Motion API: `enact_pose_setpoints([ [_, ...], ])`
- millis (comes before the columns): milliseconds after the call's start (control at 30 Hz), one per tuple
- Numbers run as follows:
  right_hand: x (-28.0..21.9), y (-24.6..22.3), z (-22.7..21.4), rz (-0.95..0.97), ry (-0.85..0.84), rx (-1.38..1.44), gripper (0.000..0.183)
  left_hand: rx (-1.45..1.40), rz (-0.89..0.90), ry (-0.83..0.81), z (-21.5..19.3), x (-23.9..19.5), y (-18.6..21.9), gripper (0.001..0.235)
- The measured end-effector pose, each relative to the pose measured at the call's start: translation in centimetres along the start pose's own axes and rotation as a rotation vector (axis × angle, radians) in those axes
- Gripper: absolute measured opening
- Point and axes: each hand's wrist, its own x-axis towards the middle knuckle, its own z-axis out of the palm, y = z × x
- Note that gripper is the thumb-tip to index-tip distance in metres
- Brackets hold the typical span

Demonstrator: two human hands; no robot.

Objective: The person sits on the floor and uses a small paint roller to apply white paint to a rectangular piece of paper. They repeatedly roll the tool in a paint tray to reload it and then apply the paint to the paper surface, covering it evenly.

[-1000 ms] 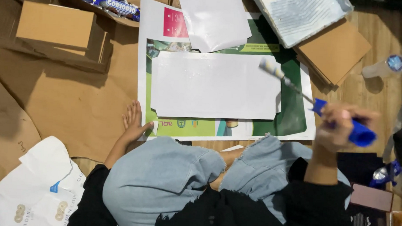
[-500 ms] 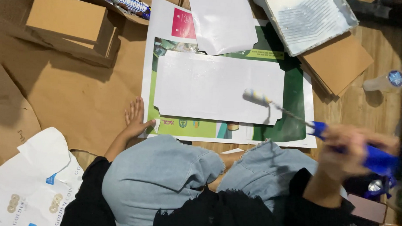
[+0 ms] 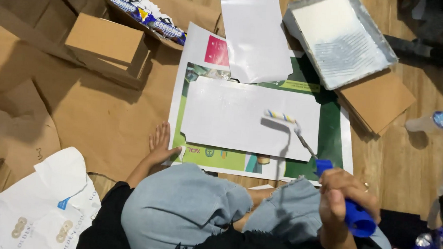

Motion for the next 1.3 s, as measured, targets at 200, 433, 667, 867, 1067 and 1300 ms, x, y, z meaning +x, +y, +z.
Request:
enact_pose_setpoints([
  [200, 1.1, 5.1, 4.6, -0.088, -0.163, 0.071, 0.022, -0.081, 0.07, 0.068, 0.9, 0.7, -1.6, 0.106],
  [433, 0.8, 2.4, 4.5, -0.015, -0.132, 0.133, 0.018, -0.082, 0.049, 0.07, 0.7, 0.3, -1.5, 0.105],
  [667, 3.6, 2.1, 4.7, -0.01, -0.431, -0.003, 0.016, -0.052, 0.073, 0.06, 0.6, 0.5, -0.9, 0.106],
  [867, 5.7, 1.9, 3.9, -0.094, -0.471, -0.061, 0.01, -0.067, 0.047, -0.046, -0.8, 0.2, 0.1, 0.107],
  [1067, 2.7, 7.4, 1.6, 0.175, 0.072, 0.211, 0.019, 0.018, -0.024, -0.065, -0.9, 0.2, 0.7, 0.097],
  [1300, 3.9, 8.8, 4.8, 0.496, 0.537, 0.208, 0.024, 0.046, -0.066, -0.075, -1.2, -0.1, 1.8, 0.083],
])
